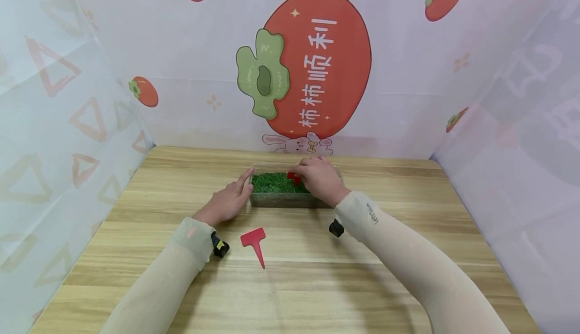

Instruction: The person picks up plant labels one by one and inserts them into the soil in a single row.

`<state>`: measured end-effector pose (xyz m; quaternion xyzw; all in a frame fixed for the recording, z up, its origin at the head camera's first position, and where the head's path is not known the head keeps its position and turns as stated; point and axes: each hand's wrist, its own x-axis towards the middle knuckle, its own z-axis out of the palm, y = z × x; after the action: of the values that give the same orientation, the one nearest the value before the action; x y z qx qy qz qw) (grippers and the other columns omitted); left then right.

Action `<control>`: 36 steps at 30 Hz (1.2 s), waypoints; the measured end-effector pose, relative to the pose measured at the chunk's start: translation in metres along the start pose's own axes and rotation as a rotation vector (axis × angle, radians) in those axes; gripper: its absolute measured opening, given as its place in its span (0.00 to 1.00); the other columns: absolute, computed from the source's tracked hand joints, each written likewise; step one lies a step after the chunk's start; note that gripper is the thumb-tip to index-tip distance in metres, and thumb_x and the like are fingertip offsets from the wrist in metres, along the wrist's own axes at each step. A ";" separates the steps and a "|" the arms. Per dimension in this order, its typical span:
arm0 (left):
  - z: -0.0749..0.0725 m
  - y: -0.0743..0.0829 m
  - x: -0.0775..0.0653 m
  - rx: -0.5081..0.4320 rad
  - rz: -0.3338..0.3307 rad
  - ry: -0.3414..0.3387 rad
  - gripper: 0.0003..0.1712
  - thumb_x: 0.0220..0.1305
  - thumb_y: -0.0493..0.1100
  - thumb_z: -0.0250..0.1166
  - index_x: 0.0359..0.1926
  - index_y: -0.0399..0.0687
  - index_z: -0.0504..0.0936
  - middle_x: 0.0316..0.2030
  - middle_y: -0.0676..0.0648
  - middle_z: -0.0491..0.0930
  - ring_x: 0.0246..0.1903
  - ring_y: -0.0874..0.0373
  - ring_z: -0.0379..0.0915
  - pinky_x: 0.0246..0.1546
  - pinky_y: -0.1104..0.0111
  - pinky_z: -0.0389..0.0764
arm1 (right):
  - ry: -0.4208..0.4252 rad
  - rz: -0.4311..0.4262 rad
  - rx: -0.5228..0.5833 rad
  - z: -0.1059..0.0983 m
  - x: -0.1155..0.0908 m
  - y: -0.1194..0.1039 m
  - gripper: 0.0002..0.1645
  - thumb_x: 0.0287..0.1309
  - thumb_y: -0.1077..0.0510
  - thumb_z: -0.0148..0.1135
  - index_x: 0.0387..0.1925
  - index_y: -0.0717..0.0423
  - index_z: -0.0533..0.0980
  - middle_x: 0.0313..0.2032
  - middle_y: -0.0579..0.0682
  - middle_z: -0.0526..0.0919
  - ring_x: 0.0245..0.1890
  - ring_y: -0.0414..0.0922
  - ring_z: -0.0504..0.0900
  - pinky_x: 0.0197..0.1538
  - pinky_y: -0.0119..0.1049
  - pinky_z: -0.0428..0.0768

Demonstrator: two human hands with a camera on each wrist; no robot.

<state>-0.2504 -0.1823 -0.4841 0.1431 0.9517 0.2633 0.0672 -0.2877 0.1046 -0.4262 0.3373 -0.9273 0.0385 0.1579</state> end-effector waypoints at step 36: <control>0.004 -0.004 0.003 -0.017 -0.018 0.012 0.35 0.79 0.65 0.33 0.80 0.73 0.35 0.75 0.39 0.58 0.73 0.31 0.53 0.61 0.23 0.50 | -0.107 -0.309 0.189 0.008 -0.046 -0.058 0.14 0.65 0.50 0.66 0.51 0.44 0.85 0.44 0.42 0.85 0.46 0.41 0.80 0.51 0.37 0.78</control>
<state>-0.2539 -0.1829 -0.4897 0.1326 0.9509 0.2718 0.0651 -0.2196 0.0870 -0.4505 0.4904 -0.8638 0.0829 0.0802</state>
